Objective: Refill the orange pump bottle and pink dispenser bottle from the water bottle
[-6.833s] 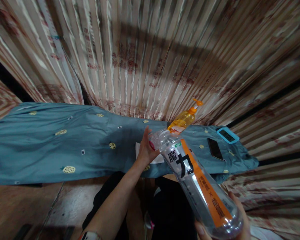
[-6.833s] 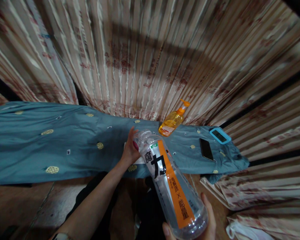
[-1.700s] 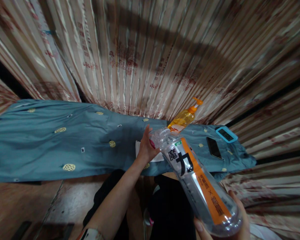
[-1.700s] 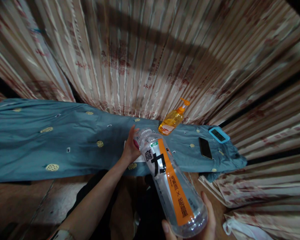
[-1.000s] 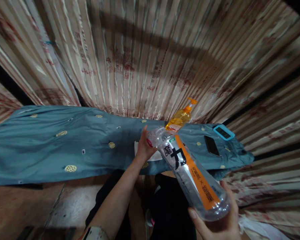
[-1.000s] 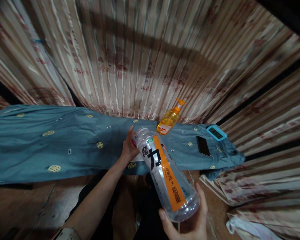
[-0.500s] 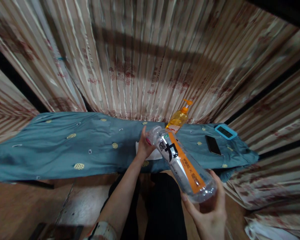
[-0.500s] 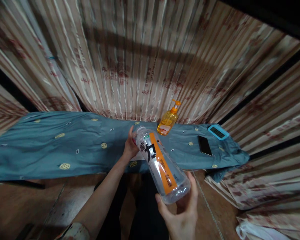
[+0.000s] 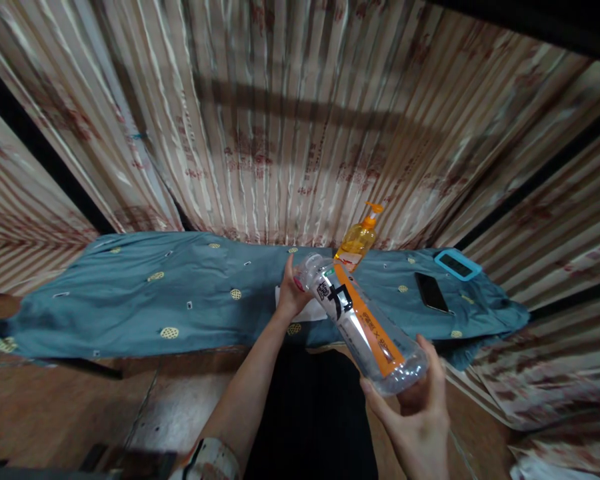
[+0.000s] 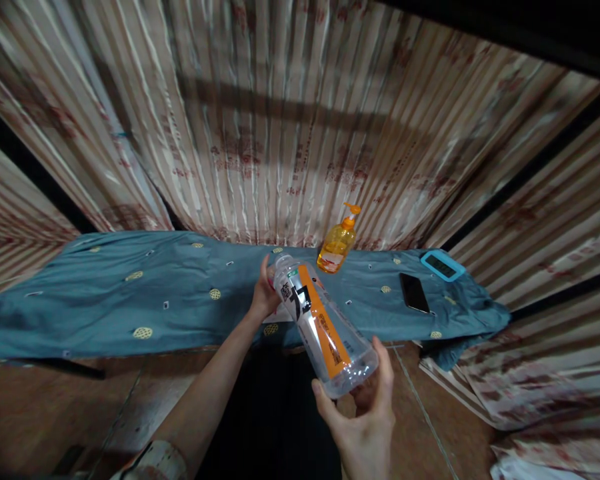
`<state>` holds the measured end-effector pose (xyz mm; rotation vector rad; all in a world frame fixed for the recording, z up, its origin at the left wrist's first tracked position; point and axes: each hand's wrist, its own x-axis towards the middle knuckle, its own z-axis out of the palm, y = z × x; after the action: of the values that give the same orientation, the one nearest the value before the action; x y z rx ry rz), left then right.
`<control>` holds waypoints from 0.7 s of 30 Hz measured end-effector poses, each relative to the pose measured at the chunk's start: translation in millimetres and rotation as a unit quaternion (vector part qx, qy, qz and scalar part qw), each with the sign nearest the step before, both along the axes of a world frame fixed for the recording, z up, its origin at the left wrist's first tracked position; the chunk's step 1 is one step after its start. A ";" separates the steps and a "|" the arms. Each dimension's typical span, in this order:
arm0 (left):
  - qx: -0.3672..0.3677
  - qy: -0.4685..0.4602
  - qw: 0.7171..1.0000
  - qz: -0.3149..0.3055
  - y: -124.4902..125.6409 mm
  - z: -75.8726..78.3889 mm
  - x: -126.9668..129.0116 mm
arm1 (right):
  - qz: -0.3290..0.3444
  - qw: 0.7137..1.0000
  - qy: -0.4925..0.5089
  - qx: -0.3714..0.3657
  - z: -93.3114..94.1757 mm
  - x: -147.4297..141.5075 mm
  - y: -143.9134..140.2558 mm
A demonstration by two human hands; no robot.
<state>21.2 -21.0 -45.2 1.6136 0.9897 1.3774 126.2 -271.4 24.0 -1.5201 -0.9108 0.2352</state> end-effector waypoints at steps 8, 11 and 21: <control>0.011 -0.002 1.000 0.009 1.0 -2.7 0.0 | -0.035 0.996 0.060 -0.049 23.8 -18.5 0.7; 0.007 -0.003 1.000 0.003 -0.2 -0.8 -0.7 | -0.035 0.992 0.100 -0.066 28.4 -22.1 0.9; 0.044 -0.015 0.999 -0.005 1.6 -13.5 -1.1 | -0.059 0.996 0.036 -0.058 23.4 -11.9 3.2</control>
<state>20.2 -19.4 -58.6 1.6546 0.9138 1.4523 114.3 -268.2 47.4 -1.6573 -0.7584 0.2587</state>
